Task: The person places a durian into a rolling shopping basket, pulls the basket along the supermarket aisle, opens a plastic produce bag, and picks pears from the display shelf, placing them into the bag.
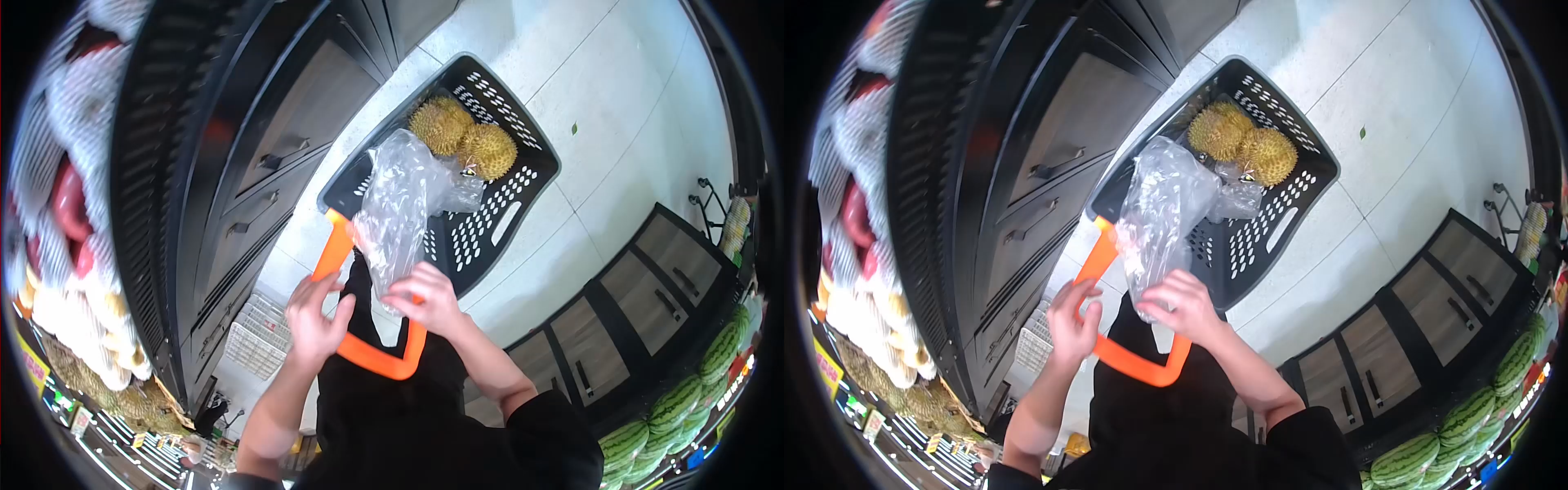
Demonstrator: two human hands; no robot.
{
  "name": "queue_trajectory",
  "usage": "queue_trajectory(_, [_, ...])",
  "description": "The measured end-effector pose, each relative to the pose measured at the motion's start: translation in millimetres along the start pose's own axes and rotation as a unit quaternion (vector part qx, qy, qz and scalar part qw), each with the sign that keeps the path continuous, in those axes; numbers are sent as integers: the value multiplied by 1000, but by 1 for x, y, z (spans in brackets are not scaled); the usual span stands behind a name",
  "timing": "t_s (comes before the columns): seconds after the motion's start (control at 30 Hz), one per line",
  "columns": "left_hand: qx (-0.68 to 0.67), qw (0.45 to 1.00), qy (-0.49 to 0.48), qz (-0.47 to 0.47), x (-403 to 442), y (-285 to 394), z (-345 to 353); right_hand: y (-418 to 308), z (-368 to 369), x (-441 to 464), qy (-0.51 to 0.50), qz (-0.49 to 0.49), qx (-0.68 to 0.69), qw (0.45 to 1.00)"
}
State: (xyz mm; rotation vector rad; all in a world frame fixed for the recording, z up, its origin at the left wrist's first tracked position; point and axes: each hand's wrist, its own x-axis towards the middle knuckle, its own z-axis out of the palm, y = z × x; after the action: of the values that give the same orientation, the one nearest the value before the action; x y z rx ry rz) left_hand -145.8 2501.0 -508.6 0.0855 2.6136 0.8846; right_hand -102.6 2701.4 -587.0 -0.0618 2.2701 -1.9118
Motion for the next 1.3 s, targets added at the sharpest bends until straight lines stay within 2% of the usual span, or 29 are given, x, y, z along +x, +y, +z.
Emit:
queue_trajectory(0.1, [9, 1000, -6, -16, 2, 6, -2, -57, 5, -19, -50, -89, -47, 994])
queue_trajectory(0.17, [53, 998, 31, -35, 5, 15, -1, -88, 11, -27, -53, -123, -44, 990])
queue_trajectory(0.23, [-151, 981, 38, -120, 7, 0, -1, -119, 15, -36, -50, -152, -59, 985])
queue_trajectory(0.27, [-380, 908, 16, -172, 11, -8, -2, -134, 16, -40, -55, -155, -75, 983])
queue_trajectory(0.3, [-490, 855, 31, -168, 12, -3, -12, -146, 16, -44, -45, -169, -99, 980])
queue_trajectory(0.37, [-540, 826, 70, -148, 2, 4, -38, -169, 21, -56, 8, -114, -146, 983])
queue_trajectory(0.4, [-544, 824, 72, -139, -8, 8, -56, -175, 28, -63, 10, -122, -153, 981])
queue_trajectory(0.47, [-595, 793, 92, -93, -33, 13, -92, -176, 45, -75, 251, 20, -126, 960])
queue_trajectory(0.5, [-599, 791, 96, -85, -46, 5, -105, -181, 49, -79, 251, 11, -130, 959])
queue_trajectory(0.57, [-535, 841, 5, -73, -80, -21, -132, -192, 54, -83, 333, 103, 26, 937])
queue_trajectory(0.6, [-512, 857, 18, -54, -100, -39, -134, -200, 61, -82, 328, 96, 25, 940])
queue_trajectory(0.63, [-513, 856, 25, -52, -120, -52, -137, -208, 70, -80, 341, 93, 87, 932])
queue_trajectory(0.67, [-472, 879, -5, -60, -140, -64, -142, -215, 81, -81, 352, 91, 150, 920])
queue_trajectory(0.7, [-430, 900, -34, -68, -158, -73, -148, -221, 92, -84, 346, 85, 151, 922])
queue_trajectory(0.73, [-432, 899, -25, -65, -176, -82, -154, -225, 103, -88, 312, 71, 125, 939])
queue_trajectory(0.8, [-317, 948, -4, -41, -207, -104, -159, -241, 127, -90, 247, 51, 68, 965])
queue_trajectory(0.83, [-278, 960, 7, -34, -222, -117, -159, -242, 143, -88, 213, -45, 9, 976])
queue_trajectory(0.9, [-394, 904, 139, -90, -240, -148, -151, -267, 167, -93, 78, -63, -33, 994])
queue_trajectory(0.93, [-396, 902, 147, -90, -245, -157, -154, -274, 176, -96, 71, -69, -33, 995])
queue_trajectory(1.0, [-411, 843, 327, -117, -248, -173, -163, -282, 193, -99, -135, -21, -95, 986])
queue_trajectory(1.03, [-411, 840, 334, -121, -248, -179, -170, -284, 202, -102, -143, -23, -95, 985])
queue_trajectory(1.1, [-378, 827, 416, -6, -246, -191, -183, -288, 214, -105, -249, 55, -12, 967])
queue_trajectory(1.13, [-377, 825, 421, -9, -246, -197, -190, -284, 218, -105, -288, 34, -12, 957])
queue_trajectory(1.2, [-461, 812, 352, -66, -250, -208, -199, -275, 221, -103, -294, 57, 12, 954])
queue_trajectory(1.23, [-463, 809, 357, -66, -254, -215, -200, -274, 222, -100, -294, 80, 36, 952])
queue_trajectory(1.27, [-443, 821, 341, -114, -258, -223, -199, -275, 223, -93, -256, 114, 42, 959])
queue_trajectory(1.3, [-422, 832, 323, -161, -261, -229, -197, -253, 227, -86, -183, 96, 25, 978])
